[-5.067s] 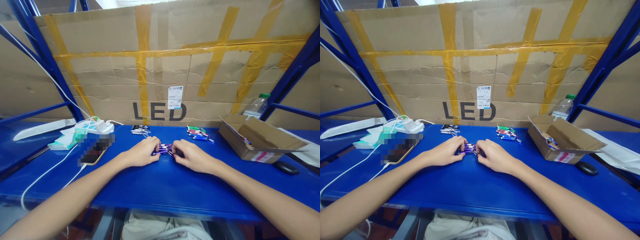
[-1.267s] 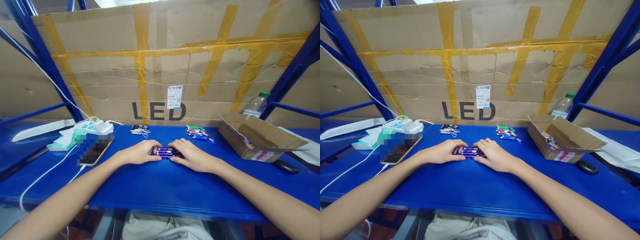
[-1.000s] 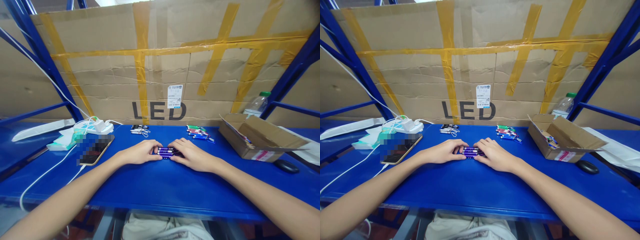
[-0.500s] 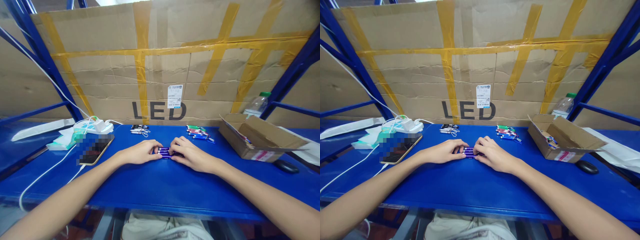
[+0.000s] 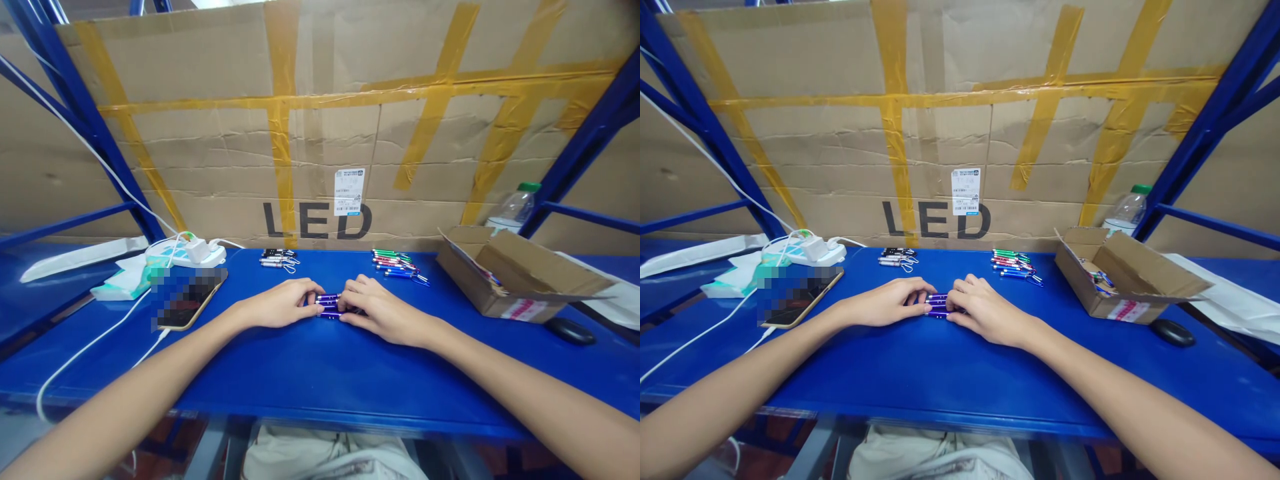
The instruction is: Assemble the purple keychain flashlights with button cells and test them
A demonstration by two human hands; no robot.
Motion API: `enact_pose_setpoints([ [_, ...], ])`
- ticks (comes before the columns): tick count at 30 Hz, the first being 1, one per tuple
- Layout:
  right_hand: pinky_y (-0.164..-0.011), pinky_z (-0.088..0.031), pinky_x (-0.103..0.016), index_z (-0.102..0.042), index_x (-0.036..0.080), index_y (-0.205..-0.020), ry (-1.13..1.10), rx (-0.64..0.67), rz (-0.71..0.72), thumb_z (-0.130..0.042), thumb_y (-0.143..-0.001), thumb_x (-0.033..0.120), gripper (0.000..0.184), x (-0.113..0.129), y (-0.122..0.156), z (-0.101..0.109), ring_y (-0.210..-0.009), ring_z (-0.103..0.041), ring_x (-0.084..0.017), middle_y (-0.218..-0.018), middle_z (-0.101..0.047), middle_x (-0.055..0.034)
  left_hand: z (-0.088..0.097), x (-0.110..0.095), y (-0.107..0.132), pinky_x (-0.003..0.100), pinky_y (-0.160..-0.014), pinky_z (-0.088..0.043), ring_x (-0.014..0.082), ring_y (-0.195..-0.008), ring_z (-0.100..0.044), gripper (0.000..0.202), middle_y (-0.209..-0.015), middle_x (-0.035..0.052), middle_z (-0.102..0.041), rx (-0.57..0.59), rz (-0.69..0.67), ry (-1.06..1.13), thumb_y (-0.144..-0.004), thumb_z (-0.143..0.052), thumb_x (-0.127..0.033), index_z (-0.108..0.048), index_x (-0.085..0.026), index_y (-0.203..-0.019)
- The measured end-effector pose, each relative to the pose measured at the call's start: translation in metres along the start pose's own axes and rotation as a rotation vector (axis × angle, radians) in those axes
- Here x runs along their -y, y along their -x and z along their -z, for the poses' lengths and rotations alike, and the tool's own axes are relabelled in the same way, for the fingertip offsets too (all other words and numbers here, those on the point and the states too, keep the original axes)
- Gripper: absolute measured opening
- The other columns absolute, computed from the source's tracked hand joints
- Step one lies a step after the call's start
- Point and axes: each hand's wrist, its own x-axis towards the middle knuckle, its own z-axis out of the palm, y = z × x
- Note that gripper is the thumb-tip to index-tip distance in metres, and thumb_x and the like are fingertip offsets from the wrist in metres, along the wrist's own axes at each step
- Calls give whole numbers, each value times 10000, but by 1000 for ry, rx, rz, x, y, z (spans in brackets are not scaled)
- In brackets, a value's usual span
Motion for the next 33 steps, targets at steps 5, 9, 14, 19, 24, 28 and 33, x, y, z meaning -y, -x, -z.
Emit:
enact_pose_setpoints([
  [5, -864, -396, -400, -665, 212, -1047, 13, 4, -2, -495, -1143, 387, 262, 3, 0, 2, -952, -489, -261, -1034, -627, -81, 1, -1, 0, 330, -822, -496, 225, -908, -662, 496, -1050, 71, -705, 8, 6, -3, -992, -670, -537, -674, -156, -1310],
  [9, -845, -394, -390, -674, 211, -1045, 31, -5, -1, -485, -1146, 377, 271, 4, 0, 1, -945, -486, -262, -1029, -632, -86, 1, 0, -1, 331, -824, -493, 227, -914, -662, 496, -1049, 66, -696, 8, -4, -19, -970, -700, -532, -673, -163, -1301],
  [14, -860, -393, -393, -655, 218, -1102, 17, -16, -2, -468, -1156, 387, 258, 1, -1, 0, -963, -517, -258, -1053, -658, -80, 0, 2, -1, 332, -816, -491, 221, -900, -655, 458, -1043, 60, -693, -1, -11, -25, -986, -675, -515, -666, -175, -1292],
  [19, -866, -390, -386, -629, 228, -1098, -22, -17, -9, -534, -1136, 396, 197, 0, 0, 0, -964, -564, -247, -1061, -681, -66, 0, 3, -1, 328, -810, -486, 216, -892, -646, 440, -1043, 58, -689, 3, -6, -21, -993, -664, -510, -669, -179, -1283],
  [24, -860, -385, -387, -624, 220, -1070, 7, 4, -10, -484, -1153, 381, 229, 1, 0, 1, -950, -556, -249, -1035, -669, -67, 1, 2, -1, 329, -812, -485, 220, -896, -647, 460, -1038, 63, -691, 1, 6, -10, -994, -660, -532, -670, -172, -1280],
  [28, -864, -384, -390, -632, 221, -1076, 21, 19, -13, -437, -1166, 382, 269, 3, 0, 1, -946, -559, -247, -1030, -666, -68, 1, 0, -1, 327, -803, -485, 222, -893, -653, 459, -1030, 64, -696, 5, 14, -3, -999, -647, -543, -672, -173, -1270],
  [33, -844, -387, -384, -619, 223, -1069, 22, 0, -23, -468, -1157, 376, 232, 3, -1, 2, -937, -559, -248, -1025, -673, -64, 1, 2, -2, 328, -799, -485, 223, -894, -653, 466, -1046, 66, -696, 9, 17, -4, -1000, -647, -541, -664, -173, -1285],
])
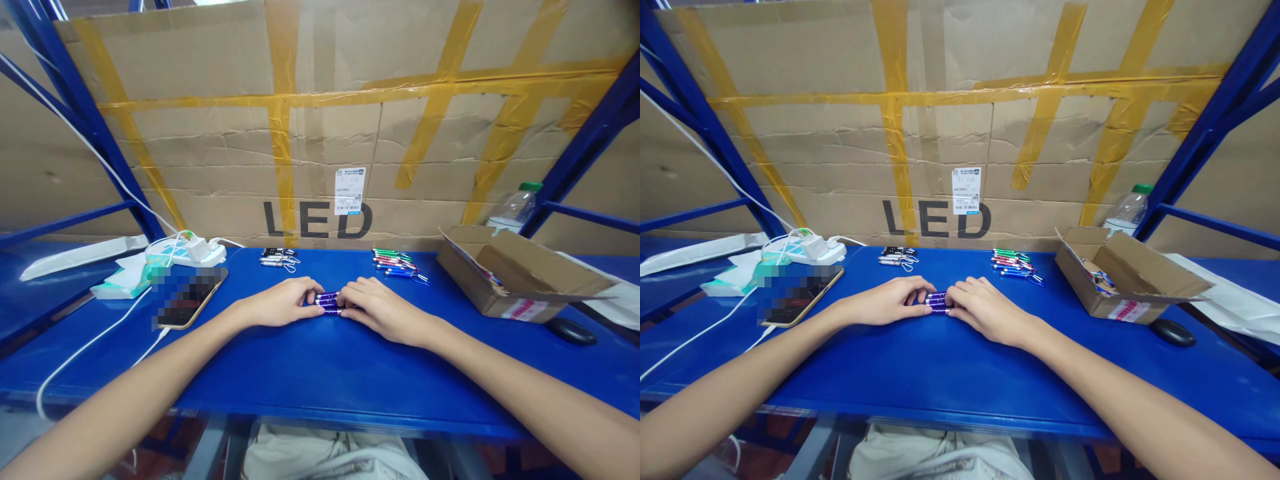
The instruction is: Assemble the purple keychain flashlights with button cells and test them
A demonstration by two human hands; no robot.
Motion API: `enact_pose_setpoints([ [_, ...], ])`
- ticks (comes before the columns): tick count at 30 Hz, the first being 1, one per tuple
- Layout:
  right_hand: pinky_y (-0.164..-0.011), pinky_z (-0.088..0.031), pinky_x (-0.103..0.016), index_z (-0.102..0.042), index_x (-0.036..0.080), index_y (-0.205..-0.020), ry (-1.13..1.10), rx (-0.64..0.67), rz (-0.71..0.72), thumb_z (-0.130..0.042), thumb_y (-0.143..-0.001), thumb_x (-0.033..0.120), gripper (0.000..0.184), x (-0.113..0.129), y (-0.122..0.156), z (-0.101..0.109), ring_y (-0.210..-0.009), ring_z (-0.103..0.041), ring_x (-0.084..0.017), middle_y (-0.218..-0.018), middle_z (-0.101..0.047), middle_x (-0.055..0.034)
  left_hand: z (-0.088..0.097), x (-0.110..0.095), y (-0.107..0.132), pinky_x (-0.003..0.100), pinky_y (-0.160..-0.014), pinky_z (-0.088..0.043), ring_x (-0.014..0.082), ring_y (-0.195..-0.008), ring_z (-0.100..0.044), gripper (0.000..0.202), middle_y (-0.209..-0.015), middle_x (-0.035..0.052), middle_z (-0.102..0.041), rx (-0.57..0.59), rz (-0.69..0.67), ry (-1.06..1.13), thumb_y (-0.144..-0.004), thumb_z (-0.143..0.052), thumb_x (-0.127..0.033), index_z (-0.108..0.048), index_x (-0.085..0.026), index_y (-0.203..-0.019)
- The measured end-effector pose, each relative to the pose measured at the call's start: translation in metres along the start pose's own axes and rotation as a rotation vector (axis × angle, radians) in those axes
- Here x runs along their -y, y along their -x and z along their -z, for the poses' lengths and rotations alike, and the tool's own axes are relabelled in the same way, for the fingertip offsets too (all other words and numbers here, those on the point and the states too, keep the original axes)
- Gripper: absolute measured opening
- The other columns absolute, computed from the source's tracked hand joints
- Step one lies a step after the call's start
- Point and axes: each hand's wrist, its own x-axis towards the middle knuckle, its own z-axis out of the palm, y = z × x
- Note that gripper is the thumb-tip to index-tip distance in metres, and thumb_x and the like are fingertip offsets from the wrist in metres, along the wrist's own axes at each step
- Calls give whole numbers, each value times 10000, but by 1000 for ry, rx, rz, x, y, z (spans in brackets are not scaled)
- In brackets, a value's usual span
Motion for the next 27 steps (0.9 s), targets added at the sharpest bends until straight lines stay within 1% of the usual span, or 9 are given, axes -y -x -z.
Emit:
enact_pose_setpoints([
  [4, -838, -395, -389, -623, 229, -1056, 7, -13, 0, -446, -1159, 363, 245, -1, -1, 0, -922, -527, -253, -1030, -658, -74, 0, 1, 0, 327, -798, -482, 219, -884, -648, 455, -1030, 59, -693, 2, -5, 2, -1010, -641, -539, -664, -175, -1283],
  [9, -851, -410, -397, -656, 225, -1092, 39, -18, -3, -443, -1154, 327, 244, -1, -2, 2, -956, -510, -268, -1076, -627, -96, 1, -1, 1, 324, -791, -477, 216, -879, -640, 431, -1028, 59, -689, 4, 3, -7, -1016, -640, -507, -662, -170, -1283],
  [14, -863, -421, -398, -649, 220, -1094, 30, -29, 10, -483, -1144, 362, 224, -1, -2, 2, -973, -513, -267, -1098, -623, -94, 1, -4, 0, 325, -803, -480, 219, -892, -650, 400, -1031, 62, -693, -12, 11, -7, -1022, -631, -485, -663, -168, -1264],
  [18, -869, -427, -405, -654, 217, -1090, 41, -20, 16, -471, -1146, 351, 233, 0, -2, 2, -969, -506, -266, -1093, -621, -94, 0, -2, 0, 328, -813, -481, 223, -903, -651, 383, -1027, 65, -695, -28, -2, -17, -1033, -615, -470, -665, -167, -1262],
  [22, -870, -434, -410, -658, 220, -1092, 50, -36, 7, -471, -1145, 351, 234, 1, -2, 1, -974, -508, -270, -1085, -623, -96, -1, 1, 0, 332, -818, -479, 226, -909, -650, 400, -1031, 62, -690, -33, -9, -24, -1037, -609, -509, -668, -176, -1252],
  [25, -875, -438, -415, -654, 217, -1090, 44, -49, 10, -477, -1143, 350, 228, 0, -1, 0, -972, -510, -271, -1085, -626, -97, -1, 3, 0, 339, -833, -479, 234, -933, -645, 471, -1063, 62, -675, -35, -17, -47, -985, -682, -568, -665, -185, -1259],
  [27, -874, -440, -415, -652, 215, -1099, 35, -54, 12, -495, -1137, 357, 215, 0, -1, 0, -974, -515, -271, -1097, -626, -100, -2, 4, -1, 343, -841, -481, 240, -950, -639, 512, -1087, 66, -662, -43, -26, -68, -948, -731, -578, -659, -189, -1272],
])
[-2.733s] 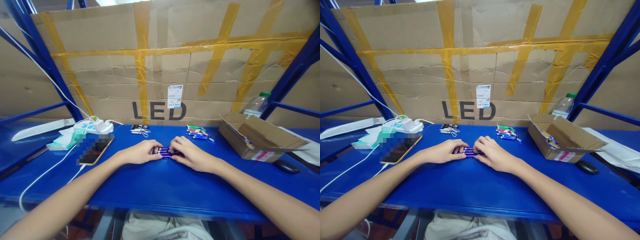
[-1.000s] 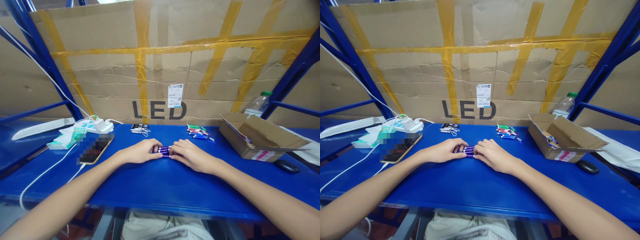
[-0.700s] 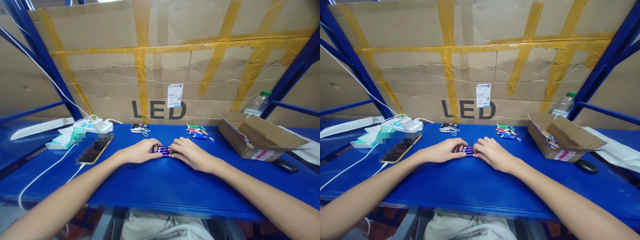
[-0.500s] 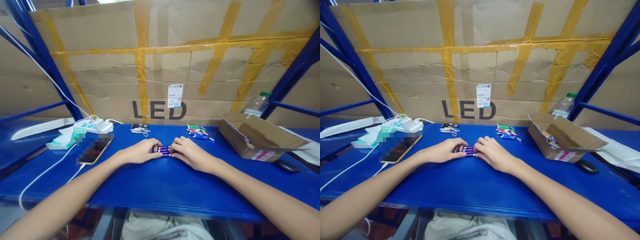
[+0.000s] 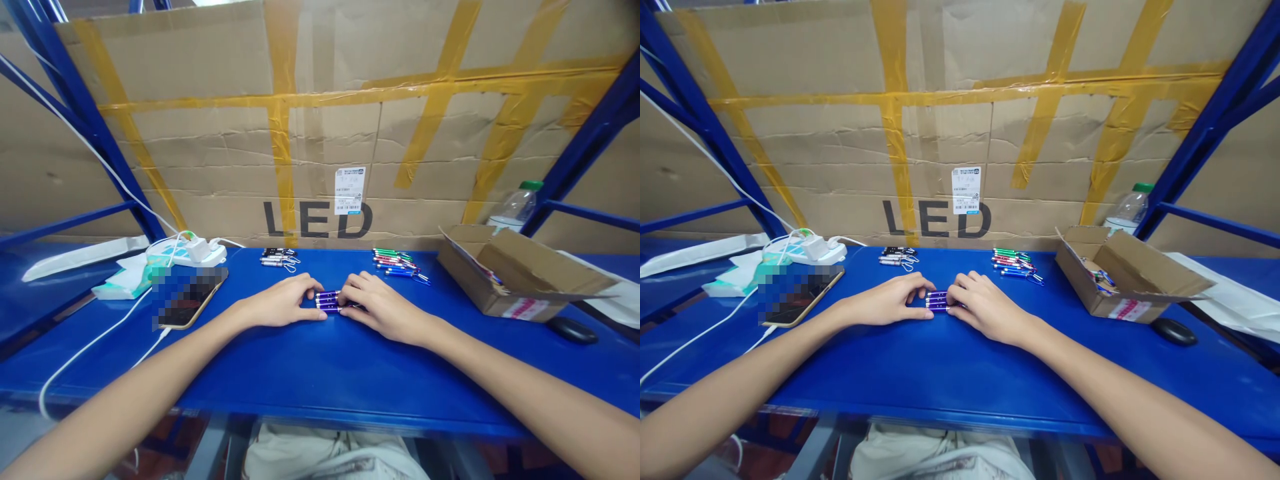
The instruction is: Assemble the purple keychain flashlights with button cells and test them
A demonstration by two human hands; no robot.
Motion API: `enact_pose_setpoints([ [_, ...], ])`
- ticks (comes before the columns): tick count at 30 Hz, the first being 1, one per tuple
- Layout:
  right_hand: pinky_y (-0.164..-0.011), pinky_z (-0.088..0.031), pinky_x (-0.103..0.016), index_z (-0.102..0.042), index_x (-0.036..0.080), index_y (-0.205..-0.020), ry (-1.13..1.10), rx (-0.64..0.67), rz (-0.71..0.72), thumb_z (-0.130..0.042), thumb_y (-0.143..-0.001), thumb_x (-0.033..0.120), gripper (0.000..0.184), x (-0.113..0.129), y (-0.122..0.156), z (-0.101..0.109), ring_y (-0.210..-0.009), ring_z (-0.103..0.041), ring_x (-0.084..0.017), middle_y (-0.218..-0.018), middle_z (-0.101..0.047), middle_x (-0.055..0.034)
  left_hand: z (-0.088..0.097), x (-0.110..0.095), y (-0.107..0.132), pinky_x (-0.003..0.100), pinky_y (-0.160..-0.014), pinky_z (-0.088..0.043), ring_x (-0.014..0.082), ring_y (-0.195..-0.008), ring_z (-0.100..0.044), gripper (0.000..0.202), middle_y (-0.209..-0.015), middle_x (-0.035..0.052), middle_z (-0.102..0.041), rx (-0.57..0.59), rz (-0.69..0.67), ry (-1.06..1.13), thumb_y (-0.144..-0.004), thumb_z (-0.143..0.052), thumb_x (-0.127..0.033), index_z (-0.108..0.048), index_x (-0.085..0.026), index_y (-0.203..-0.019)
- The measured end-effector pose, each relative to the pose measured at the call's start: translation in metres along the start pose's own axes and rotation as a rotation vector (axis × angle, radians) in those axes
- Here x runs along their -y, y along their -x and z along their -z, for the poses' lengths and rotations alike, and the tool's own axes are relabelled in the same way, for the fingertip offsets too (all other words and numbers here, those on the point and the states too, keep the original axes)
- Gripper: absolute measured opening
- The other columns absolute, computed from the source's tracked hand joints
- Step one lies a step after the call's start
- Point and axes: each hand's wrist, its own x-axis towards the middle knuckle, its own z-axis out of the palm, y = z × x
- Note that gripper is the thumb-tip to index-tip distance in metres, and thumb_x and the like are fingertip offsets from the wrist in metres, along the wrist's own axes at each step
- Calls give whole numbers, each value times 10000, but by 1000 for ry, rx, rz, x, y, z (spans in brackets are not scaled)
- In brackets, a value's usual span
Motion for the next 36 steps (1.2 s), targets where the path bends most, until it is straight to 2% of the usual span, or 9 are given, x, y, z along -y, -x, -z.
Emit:
enact_pose_setpoints([
  [10, -896, -468, -439, -670, 216, -1097, 0, -5, -16, -483, -1138, 353, 236, 0, -1, 1, -999, -531, -280, -1119, -632, -111, -2, 3, 0, 365, -874, -495, 240, -967, -627, 459, -1141, 82, -644, -15, -7, 2, -990, -684, -523, -652, -191, -1305],
  [13, -952, -497, -487, -656, 215, -1238, -24, -18, -41, -549, -1112, 400, 248, 0, 0, -1, -1081, -552, -309, -1218, -646, -138, -2, 3, 0, 372, -893, -500, 245, -979, -628, 454, -1142, 82, -642, -15, -10, 6, -994, -679, -518, -654, -195, -1312],
  [16, -1036, -499, -553, -568, 251, -1468, -80, -30, -67, -586, -1091, 445, 425, -3, 1, -5, -1233, -555, -347, -1391, -646, -152, -2, 3, 1, 372, -896, -509, 245, -972, -631, 469, -1126, 79, -645, -20, -19, 20, -991, -678, -531, -653, -201, -1323],
  [18, -1056, -501, -574, -532, 264, -1534, -114, -17, -83, -570, -1096, 462, 482, -7, 2, -8, -1277, -557, -355, -1428, -652, -152, -1, 3, 1, 371, -891, -512, 245, -965, -632, 480, -1116, 78, -646, -20, -20, 25, -991, -673, -542, -651, -202, -1329],
  [27, -1046, -506, -560, -586, 245, -1451, -122, -17, -73, -578, -1097, 449, 409, -11, 4, -11, -1262, -547, -349, -1356, -679, -150, 0, 2, 0, 337, -832, -476, 234, -931, -639, 461, -1063, 55, -667, 2, -18, 27, -982, -697, -546, -657, -207, -1291],
  [36, -1055, -468, -497, -635, 245, -1217, -152, -7, 7, -551, -1118, 387, 193, 1, 1, 1, -1213, -518, -309, -1293, -644, -117, -1, 1, 1, 335, -825, -472, 223, -915, -628, 440, -1058, 56, -672, 12, -11, 36, -981, -711, -494, -652, -185, -1289],
])
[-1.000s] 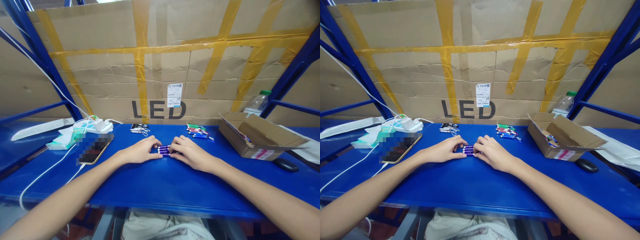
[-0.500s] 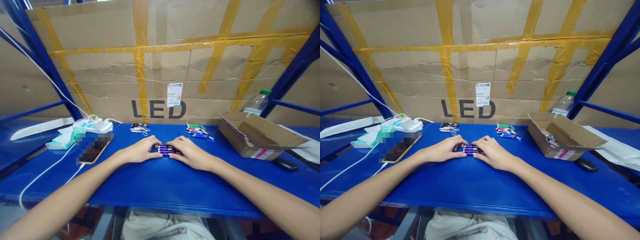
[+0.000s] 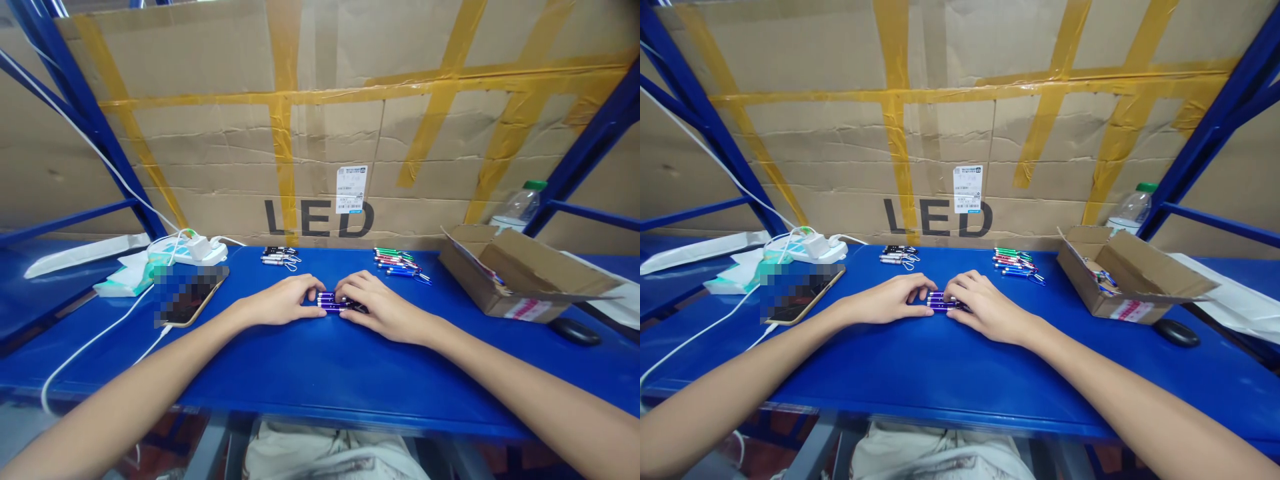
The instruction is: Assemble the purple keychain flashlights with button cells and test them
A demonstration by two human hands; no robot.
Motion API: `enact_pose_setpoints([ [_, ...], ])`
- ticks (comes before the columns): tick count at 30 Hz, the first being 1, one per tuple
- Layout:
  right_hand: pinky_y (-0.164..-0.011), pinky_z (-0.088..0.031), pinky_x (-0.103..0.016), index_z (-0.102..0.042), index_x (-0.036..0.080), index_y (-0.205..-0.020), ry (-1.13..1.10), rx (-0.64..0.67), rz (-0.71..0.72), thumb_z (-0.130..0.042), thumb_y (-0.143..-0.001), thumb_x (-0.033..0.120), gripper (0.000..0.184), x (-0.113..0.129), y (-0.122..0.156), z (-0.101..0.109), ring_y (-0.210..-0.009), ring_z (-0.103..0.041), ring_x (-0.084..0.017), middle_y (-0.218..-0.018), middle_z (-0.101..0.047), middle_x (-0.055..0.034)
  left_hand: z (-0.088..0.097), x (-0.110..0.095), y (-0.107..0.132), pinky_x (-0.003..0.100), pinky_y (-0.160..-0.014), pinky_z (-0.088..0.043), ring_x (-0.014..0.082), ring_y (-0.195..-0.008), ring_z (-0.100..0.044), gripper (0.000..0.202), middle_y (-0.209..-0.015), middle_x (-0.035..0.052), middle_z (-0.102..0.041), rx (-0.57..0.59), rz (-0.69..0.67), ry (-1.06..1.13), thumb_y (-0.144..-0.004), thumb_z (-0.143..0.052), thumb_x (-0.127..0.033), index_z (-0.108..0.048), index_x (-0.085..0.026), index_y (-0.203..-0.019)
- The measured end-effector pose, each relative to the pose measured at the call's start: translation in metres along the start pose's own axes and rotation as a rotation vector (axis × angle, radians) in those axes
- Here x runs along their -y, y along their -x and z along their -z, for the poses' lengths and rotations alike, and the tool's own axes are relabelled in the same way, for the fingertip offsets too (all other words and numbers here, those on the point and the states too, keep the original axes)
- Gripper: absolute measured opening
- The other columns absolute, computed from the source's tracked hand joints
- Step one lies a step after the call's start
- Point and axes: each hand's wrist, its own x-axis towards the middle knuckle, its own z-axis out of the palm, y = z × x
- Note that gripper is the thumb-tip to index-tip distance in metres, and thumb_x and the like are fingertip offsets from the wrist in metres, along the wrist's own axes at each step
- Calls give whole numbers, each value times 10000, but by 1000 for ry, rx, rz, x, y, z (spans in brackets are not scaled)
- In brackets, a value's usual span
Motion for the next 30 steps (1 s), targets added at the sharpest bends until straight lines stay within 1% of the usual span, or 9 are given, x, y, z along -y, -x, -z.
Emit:
enact_pose_setpoints([
  [4, -1017, -462, -468, -666, 237, -1138, 21, 14, 10, -561, -1115, 364, 167, 2, -1, 0, -1140, -511, -292, -1247, -623, -109, -3, 1, -1, 325, -801, -475, 208, -881, -618, 422, -1059, 57, -671, -8, -5, 7, -985, -715, -476, -654, -180, -1279],
  [8, -961, -455, -446, -658, 223, -1149, 41, 32, 7, -552, -1121, 358, 175, 0, 0, -2, -1061, -493, -277, -1176, -612, -101, -5, 2, -3, 323, -816, -477, 202, -890, -619, 396, -1070, 53, -664, -20, -21, -6, -992, -720, -450, -653, -178, -1272],
  [12, -930, -439, -437, -630, 211, -1135, 71, 55, 0, -510, -1133, 316, 160, -1, 1, -4, -1024, -478, -271, -1132, -604, -95, -4, 1, -3, 323, -810, -485, 209, -890, -632, 442, -1072, 54, -670, -19, -16, 0, -981, -735, -502, -657, -180, -1274],
  [14, -920, -432, -433, -619, 210, -1116, 77, 64, -11, -526, -1120, 286, 119, 0, 1, -4, -1020, -475, -270, -1120, -604, -90, -4, 1, -3, 330, -828, -493, 219, -909, -647, 438, -1067, 61, -683, -25, -21, 13, -1008, -692, -526, -659, -180, -1275],
  [17, -908, -427, -427, -609, 211, -1091, 62, 81, -27, -543, -1105, 268, 88, 3, 0, -3, -1008, -477, -267, -1099, -610, -82, -4, 1, -3, 349, -896, -496, 236, -975, -669, 376, -1081, 81, -704, -53, -34, 18, -1087, -560, -478, -657, -173, -1285],
  [19, -906, -424, -426, -608, 214, -1091, 43, 90, -30, -543, -1112, 295, 106, 4, 0, -2, -1012, -481, -267, -1096, -620, -80, -5, 1, -3, 355, -912, -495, 242, -994, -675, 365, -1093, 90, -712, -63, -30, 15, -1102, -527, -450, -656, -167, -1294],
  [23, -904, -423, -431, -620, 223, -1103, 29, 104, -12, -546, -1125, 384, 179, 6, 0, -1, -1025, -489, -271, -1098, -640, -76, -6, 2, -3, 359, -901, -496, 249, -990, -682, 377, -1086, 90, -718, -76, -18, 10, -1097, -536, -461, -653, -170, -1308],
  [27, -909, -441, -442, -606, 227, -1113, 27, 89, 4, -486, -1146, 365, 186, 12, 1, 0, -1016, -498, -269, -1093, -639, -81, -8, 4, -5, 371, -915, -483, 254, -1005, -680, 359, -1080, 81, -717, -133, 8, -16, -1091, -549, -454, -653, -180, -1298],
  [30, -897, -480, -436, -563, 226, -1122, -29, -7, -40, -465, -1147, 351, 160, 12, 1, 0, -1020, -521, -269, -1101, -626, -93, -10, 6, -7, 362, -885, -475, 242, -968, -668, 328, -1059, 71, -712, -232, 40, -2, -1080, -568, -456, -671, -183, -1229],
])
